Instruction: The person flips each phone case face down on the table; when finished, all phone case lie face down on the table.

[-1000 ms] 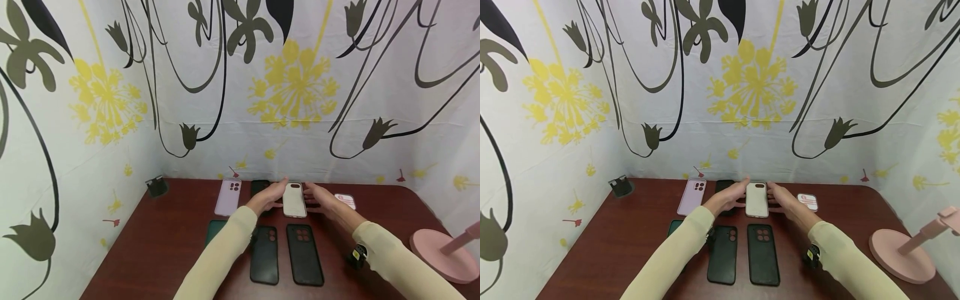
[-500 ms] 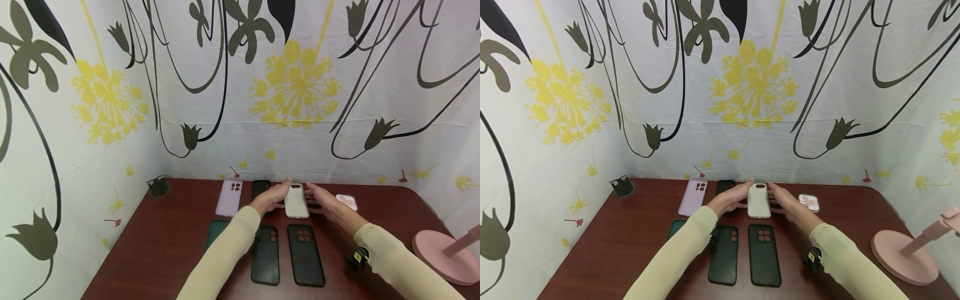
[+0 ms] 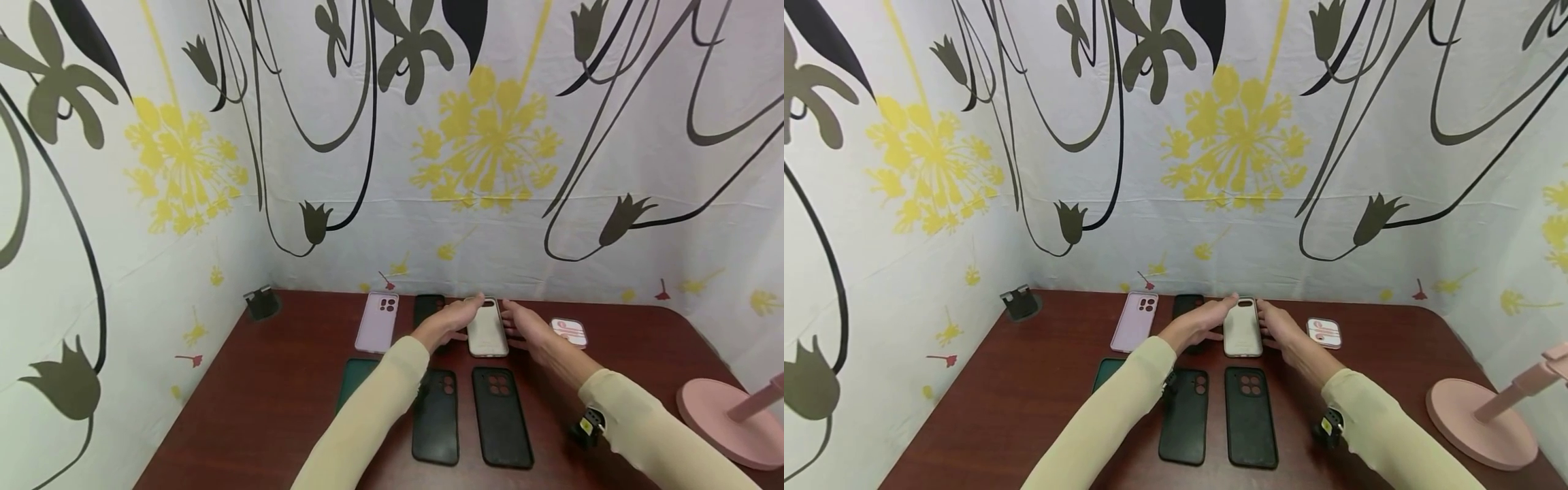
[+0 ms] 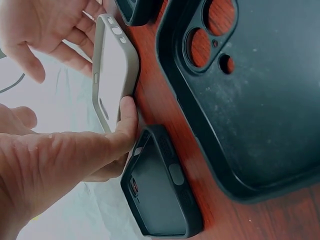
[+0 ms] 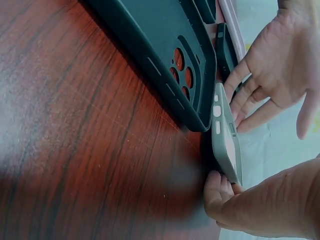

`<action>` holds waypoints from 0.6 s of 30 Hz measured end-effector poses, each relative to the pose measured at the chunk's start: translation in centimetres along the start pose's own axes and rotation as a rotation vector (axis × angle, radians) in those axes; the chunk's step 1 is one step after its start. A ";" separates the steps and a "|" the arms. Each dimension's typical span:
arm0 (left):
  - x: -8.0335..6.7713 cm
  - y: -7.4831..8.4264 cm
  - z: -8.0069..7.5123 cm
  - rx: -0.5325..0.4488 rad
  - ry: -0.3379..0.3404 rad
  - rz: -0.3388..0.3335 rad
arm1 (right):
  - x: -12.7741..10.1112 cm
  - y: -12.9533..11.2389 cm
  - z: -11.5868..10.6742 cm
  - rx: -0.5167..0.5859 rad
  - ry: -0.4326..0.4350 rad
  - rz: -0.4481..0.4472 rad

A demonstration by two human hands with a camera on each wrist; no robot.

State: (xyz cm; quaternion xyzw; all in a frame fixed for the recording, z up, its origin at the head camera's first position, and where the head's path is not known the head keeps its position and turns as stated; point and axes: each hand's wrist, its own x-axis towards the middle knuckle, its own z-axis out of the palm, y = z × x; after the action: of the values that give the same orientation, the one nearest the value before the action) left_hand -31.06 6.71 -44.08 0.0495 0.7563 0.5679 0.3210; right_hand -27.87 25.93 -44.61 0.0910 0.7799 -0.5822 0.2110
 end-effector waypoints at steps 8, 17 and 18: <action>0.0 -0.1 0.1 0.026 0.040 -0.011 | -0.6 -0.4 0.6 0.055 0.048 -0.017; 0.0 -0.2 0.1 -0.046 0.065 -0.015 | -1.1 -0.9 0.4 0.103 0.050 -0.055; 0.0 -0.2 0.2 -0.058 0.060 -0.014 | -1.3 -0.9 0.2 0.104 0.051 -0.061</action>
State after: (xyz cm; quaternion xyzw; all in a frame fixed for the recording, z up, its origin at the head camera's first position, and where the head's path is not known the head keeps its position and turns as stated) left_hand -30.91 6.76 -44.24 0.0178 0.7493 0.5885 0.3033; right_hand -27.06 25.60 -43.28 0.0927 0.7562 -0.6256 0.1679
